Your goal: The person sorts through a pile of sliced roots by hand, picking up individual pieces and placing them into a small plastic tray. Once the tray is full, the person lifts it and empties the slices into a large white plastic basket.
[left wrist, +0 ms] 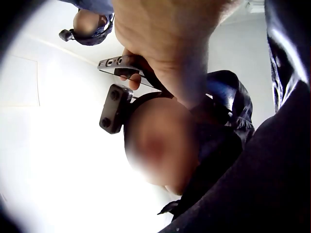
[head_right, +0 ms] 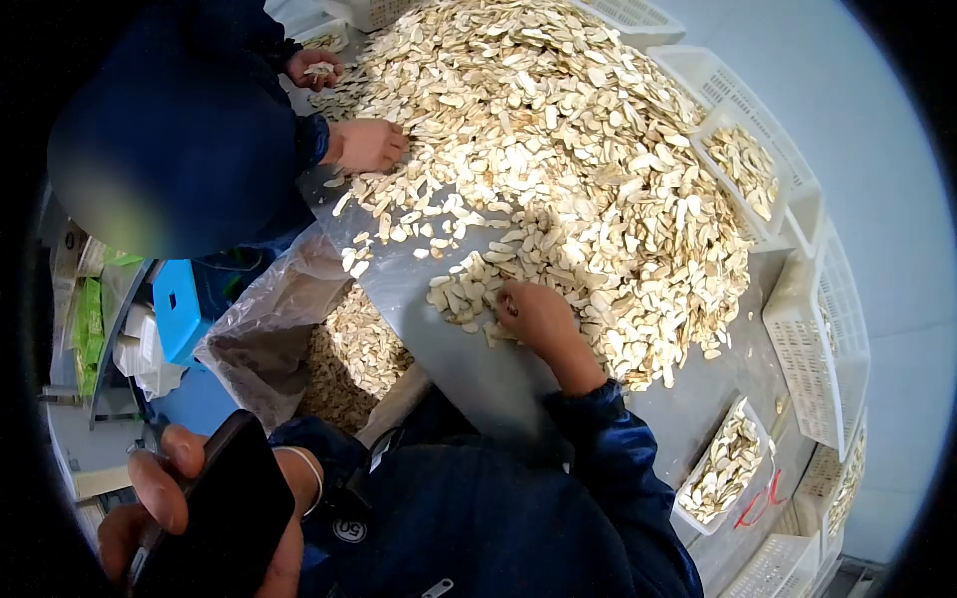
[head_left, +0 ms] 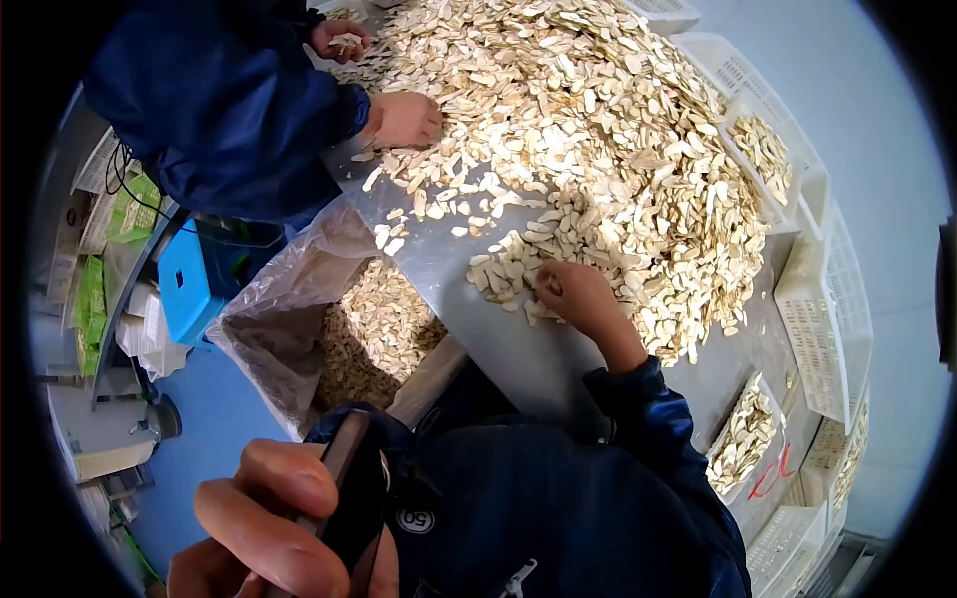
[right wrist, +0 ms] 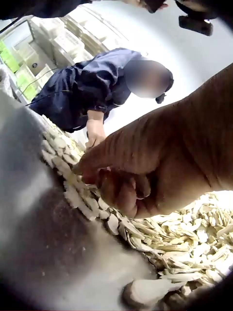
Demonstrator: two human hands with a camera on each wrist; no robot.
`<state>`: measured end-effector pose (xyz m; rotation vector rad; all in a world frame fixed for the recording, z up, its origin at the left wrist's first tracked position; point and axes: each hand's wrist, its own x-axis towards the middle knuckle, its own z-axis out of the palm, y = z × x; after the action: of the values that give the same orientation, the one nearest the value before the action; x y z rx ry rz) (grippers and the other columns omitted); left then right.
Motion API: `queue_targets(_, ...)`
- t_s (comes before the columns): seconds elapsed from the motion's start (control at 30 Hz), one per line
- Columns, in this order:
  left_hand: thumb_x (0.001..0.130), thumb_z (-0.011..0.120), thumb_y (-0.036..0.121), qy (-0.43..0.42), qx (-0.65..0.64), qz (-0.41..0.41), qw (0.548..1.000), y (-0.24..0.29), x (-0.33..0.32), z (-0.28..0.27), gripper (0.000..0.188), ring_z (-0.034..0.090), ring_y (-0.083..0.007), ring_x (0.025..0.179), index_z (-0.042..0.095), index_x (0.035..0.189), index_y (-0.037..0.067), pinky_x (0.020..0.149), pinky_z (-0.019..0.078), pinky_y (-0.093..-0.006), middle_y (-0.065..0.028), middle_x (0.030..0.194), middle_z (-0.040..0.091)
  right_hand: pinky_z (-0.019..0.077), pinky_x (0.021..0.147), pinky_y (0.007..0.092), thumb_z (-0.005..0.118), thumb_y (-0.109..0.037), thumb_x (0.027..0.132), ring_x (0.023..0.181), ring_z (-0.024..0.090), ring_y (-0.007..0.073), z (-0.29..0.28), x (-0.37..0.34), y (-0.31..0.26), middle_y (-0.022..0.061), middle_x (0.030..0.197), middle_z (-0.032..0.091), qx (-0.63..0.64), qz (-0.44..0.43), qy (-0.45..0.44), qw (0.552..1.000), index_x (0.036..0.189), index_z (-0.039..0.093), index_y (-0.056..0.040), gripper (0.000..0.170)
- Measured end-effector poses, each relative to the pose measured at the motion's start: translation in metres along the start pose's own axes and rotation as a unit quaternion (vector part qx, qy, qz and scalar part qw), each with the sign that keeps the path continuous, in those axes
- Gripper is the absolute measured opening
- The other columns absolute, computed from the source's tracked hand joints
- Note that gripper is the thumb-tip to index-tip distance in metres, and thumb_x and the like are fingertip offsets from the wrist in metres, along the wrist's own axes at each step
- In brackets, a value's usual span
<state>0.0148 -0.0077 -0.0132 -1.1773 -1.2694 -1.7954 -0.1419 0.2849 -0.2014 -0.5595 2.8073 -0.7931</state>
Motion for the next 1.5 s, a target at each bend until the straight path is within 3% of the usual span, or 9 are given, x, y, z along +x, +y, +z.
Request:
queue_targets(0.13,0.085,0.077,0.009,0.004,0.01,-0.053,0.999,0.006,0.002,0.002,0.085,0.028,-0.0443,0.139,0.035,0.149,0.048,0.096,0.0479,-0.05,-0.0194,0.142,0.032,0.0535,0.075,0.0449,0.068,-0.026,0.085,0.084,0.068,0.0373,-0.022,0.002,-0.004,0.0164,0.085,0.071,0.074,0.031,-0.111,0.991,0.105,0.071,-0.0096,0.025)
queue_targets(0.37,0.085,0.077,0.011,0.02,0.045,-0.048,0.998,0.006,0.005,0.007,0.088,0.031,-0.0424,0.135,0.032,0.151,0.047,0.1,0.0446,-0.0496,-0.0199,0.137,0.034,0.0534,0.074,0.0478,0.064,-0.024,0.089,0.081,0.068,0.0363,-0.001,0.056,0.009,0.0163,0.088,0.071,-0.055,0.025,0.164,0.985,0.094,0.071,-0.0072,0.019)
queue_targets(0.47,0.085,0.077,0.011,0.014,0.027,-0.062,0.998,0.008,0.006,0.007,0.087,0.034,-0.0398,0.131,0.032,0.152,0.044,0.105,0.0394,-0.0518,-0.0181,0.139,0.035,0.0538,0.074,0.0478,0.063,-0.024,0.089,0.081,0.068,0.036,0.004,0.074,0.018,0.0161,0.089,0.071,-0.1,0.026,0.124,0.987,0.092,0.071,-0.007,0.019)
queue_targets(0.63,0.088,0.075,0.015,0.011,0.026,0.083,0.996,-0.022,0.018,0.01,0.079,0.037,-0.0348,0.125,0.035,0.153,0.037,0.106,0.0355,-0.0535,-0.0027,0.152,0.033,0.0545,0.074,0.0459,0.069,-0.029,0.084,0.081,0.068,0.0352,-0.001,0.076,0.015,0.0153,0.086,0.071,-0.073,0.074,0.028,0.994,0.086,0.071,-0.0061,0.023)
queue_targets(0.73,0.089,0.073,0.017,0.004,0.052,0.028,0.998,-0.013,0.013,0.006,0.076,0.038,-0.0333,0.124,0.036,0.153,0.034,0.105,0.0361,-0.0535,0.0063,0.154,0.032,0.0548,0.075,0.0446,0.071,-0.031,0.082,0.082,0.069,0.0349,-0.006,0.07,0.017,0.0149,0.083,0.071,-0.026,0.083,0.001,0.996,0.084,0.072,-0.0055,0.026)
queue_targets(1.17,0.09,0.072,0.018,0.029,0.043,0.071,0.996,-0.019,0.015,0.011,0.074,0.038,-0.0326,0.121,0.036,0.153,0.035,0.103,0.0354,-0.0566,0.0065,0.153,0.034,0.053,0.068,0.035,0.072,-0.029,0.086,0.075,0.067,0.0252,-0.019,0.049,0.016,0.0092,0.083,0.071,0.083,0.064,-0.01,0.994,0.089,0.07,-0.0034,0.026)
queue_targets(1.27,0.089,0.073,0.016,0.021,0.038,0.042,0.998,-0.016,0.013,0.009,0.076,0.037,-0.0339,0.125,0.035,0.153,0.037,0.106,0.0349,-0.0546,-0.0039,0.15,0.035,0.0504,0.064,0.0284,0.07,-0.031,0.09,0.075,0.065,0.0167,-0.032,0.028,0.024,0.0026,0.091,0.069,0.478,0.198,-0.011,0.855,0.093,0.069,-0.0033,0.028)
queue_targets(1.37,0.088,0.074,0.014,-0.004,0.028,-0.052,0.998,0.0,0.011,0.003,0.079,0.033,-0.0357,0.131,0.035,0.153,0.038,0.11,0.0332,-0.0515,-0.015,0.144,0.037,0.0485,0.063,0.0247,0.069,-0.034,0.093,0.078,0.063,0.0118,-0.037,0.017,0.03,-0.0017,0.098,0.065,0.622,0.173,-0.034,0.763,0.098,0.069,-0.0034,0.031)
queue_targets(1.5,0.088,0.073,0.012,-0.035,0.016,-0.085,0.996,0.003,0.015,0.001,0.08,0.03,-0.0364,0.136,0.035,0.153,0.039,0.113,0.0321,-0.0504,-0.015,0.144,0.038,0.052,0.066,0.0321,0.069,-0.027,0.089,0.077,0.066,0.0199,-0.016,0.027,0.015,0.0064,0.091,0.07,0.252,0.1,0.011,0.962,0.101,0.071,-0.0057,0.025)
